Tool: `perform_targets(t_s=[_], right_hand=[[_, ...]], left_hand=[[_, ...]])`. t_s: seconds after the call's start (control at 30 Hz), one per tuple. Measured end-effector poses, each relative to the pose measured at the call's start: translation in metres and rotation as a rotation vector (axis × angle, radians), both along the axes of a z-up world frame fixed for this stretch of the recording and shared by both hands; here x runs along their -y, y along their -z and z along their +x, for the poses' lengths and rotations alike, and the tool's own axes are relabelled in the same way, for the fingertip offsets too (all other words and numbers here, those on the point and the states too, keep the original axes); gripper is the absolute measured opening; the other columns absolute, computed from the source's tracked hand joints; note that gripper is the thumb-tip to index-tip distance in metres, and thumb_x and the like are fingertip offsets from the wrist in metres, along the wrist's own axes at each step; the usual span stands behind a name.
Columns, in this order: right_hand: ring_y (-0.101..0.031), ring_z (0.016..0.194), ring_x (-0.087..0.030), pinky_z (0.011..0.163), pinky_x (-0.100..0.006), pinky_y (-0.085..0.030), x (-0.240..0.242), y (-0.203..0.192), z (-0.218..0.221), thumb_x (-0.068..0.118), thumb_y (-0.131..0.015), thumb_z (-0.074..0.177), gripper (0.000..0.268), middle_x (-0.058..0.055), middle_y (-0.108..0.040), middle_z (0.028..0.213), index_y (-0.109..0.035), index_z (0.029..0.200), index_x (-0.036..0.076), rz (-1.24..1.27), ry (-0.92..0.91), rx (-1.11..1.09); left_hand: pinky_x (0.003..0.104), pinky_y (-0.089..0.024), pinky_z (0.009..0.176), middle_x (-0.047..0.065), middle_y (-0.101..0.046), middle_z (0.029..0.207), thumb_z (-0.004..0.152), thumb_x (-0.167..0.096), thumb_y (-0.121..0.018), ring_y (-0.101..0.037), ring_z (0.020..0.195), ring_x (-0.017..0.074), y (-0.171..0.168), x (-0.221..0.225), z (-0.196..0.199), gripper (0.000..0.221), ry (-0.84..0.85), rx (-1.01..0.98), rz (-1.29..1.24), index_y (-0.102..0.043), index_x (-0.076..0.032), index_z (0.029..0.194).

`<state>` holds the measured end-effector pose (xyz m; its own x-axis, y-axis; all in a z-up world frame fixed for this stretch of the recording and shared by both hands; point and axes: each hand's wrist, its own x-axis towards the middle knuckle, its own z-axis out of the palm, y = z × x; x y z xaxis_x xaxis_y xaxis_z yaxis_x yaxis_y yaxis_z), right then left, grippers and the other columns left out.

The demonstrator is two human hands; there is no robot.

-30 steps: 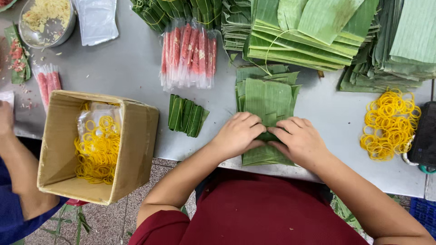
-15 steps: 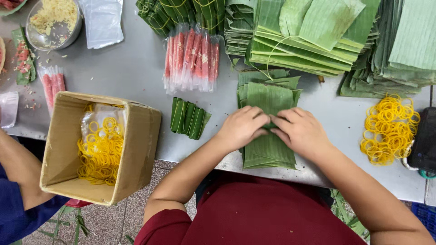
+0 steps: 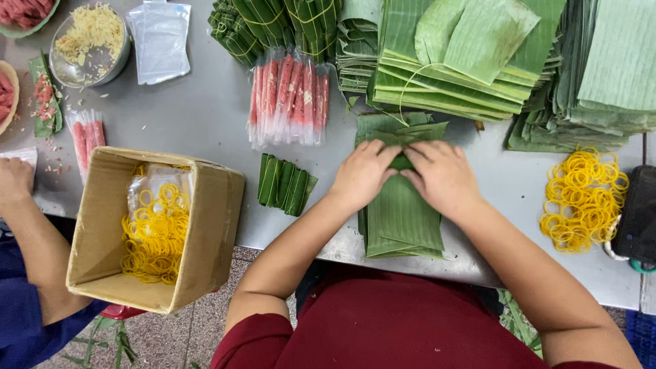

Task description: The person wraps sticks of meat in banana leaves by hand, rolling them tightly and securing the ends with elastic bands.

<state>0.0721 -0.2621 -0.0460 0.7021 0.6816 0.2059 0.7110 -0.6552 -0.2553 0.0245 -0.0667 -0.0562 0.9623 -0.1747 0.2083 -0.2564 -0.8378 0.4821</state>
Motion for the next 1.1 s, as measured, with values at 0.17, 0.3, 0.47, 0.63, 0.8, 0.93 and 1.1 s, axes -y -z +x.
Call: perform_targets(t_s=[0.17,0.3,0.47,0.63,0.8,0.93,1.1], right_hand=[[-0.060,0.112,-0.031,0.098,-0.040,-0.047,0.023,-0.012,-0.006,0.017,-0.067,0.095,0.048,-0.013,-0.065,0.123,-0.060,0.142,0.007,0.331,-0.047,-0.309],[-0.056,0.115,-0.016,0.101,-0.033,-0.045,0.037,-0.012,-0.044,0.015,-0.053,0.104,0.056,-0.008,-0.051,0.150,-0.037,0.157,0.009,0.861,0.037,-0.810],[-0.060,0.113,-0.019,0.101,-0.033,-0.050,0.048,-0.030,-0.046,0.021,-0.062,0.101,0.053,-0.007,-0.064,0.145,-0.053,0.153,0.014,0.787,0.108,-0.999],[-0.061,0.118,-0.033,0.095,-0.041,-0.052,0.073,-0.059,-0.055,0.033,-0.087,0.074,0.068,-0.012,-0.053,0.146,-0.062,0.135,0.017,0.383,-0.085,-0.113],[-0.064,0.115,-0.038,0.092,-0.046,-0.054,0.077,-0.069,-0.063,0.033,-0.089,0.062,0.070,-0.018,-0.052,0.146,-0.064,0.126,0.017,0.274,-0.179,-0.071],[-0.069,0.092,-0.037,0.077,-0.045,-0.057,0.086,-0.067,-0.066,0.036,-0.093,0.062,0.073,-0.019,-0.055,0.142,-0.065,0.126,0.013,0.272,-0.068,-0.283],[-0.071,0.114,-0.036,0.093,-0.041,-0.058,0.100,-0.070,-0.065,0.040,-0.089,0.062,0.074,-0.017,-0.059,0.140,-0.065,0.127,0.013,0.672,-0.084,-0.329]], left_hand=[[0.035,-0.054,0.097,0.008,-0.067,0.119,0.085,-0.019,-0.086,-0.067,0.112,0.0227,-0.023,0.002,-0.015,0.054,-0.063,0.063,-0.650,-0.056,-0.008,0.128],[0.032,-0.052,0.103,0.005,-0.066,0.130,0.092,-0.009,-0.080,-0.062,0.118,0.0146,-0.015,0.025,-0.041,0.055,0.103,-0.204,-1.227,-0.055,-0.004,0.141],[0.032,-0.054,0.098,0.005,-0.069,0.123,0.099,-0.003,-0.077,-0.064,0.113,0.0155,-0.010,0.041,-0.043,0.034,0.338,-0.463,-1.450,-0.067,0.002,0.131],[0.031,-0.054,0.075,0.010,-0.065,0.097,0.082,0.002,-0.079,-0.062,0.086,0.0158,-0.024,0.045,-0.041,0.032,0.048,-0.354,-0.944,-0.064,0.002,0.110],[0.027,-0.057,0.069,0.007,-0.072,0.090,0.079,0.000,-0.076,-0.067,0.077,0.0118,-0.040,0.071,-0.046,0.036,0.004,-0.465,-0.782,-0.064,-0.002,0.113],[0.028,-0.058,0.075,0.006,-0.075,0.102,0.079,-0.003,-0.081,-0.068,0.086,0.0124,-0.042,0.079,-0.049,0.071,0.073,-0.563,-0.945,-0.051,-0.005,0.143],[0.034,-0.055,0.096,0.011,-0.069,0.126,0.065,-0.016,-0.095,-0.067,0.111,0.0195,-0.042,0.049,-0.038,0.120,0.529,-0.489,-1.054,-0.026,-0.002,0.162]])
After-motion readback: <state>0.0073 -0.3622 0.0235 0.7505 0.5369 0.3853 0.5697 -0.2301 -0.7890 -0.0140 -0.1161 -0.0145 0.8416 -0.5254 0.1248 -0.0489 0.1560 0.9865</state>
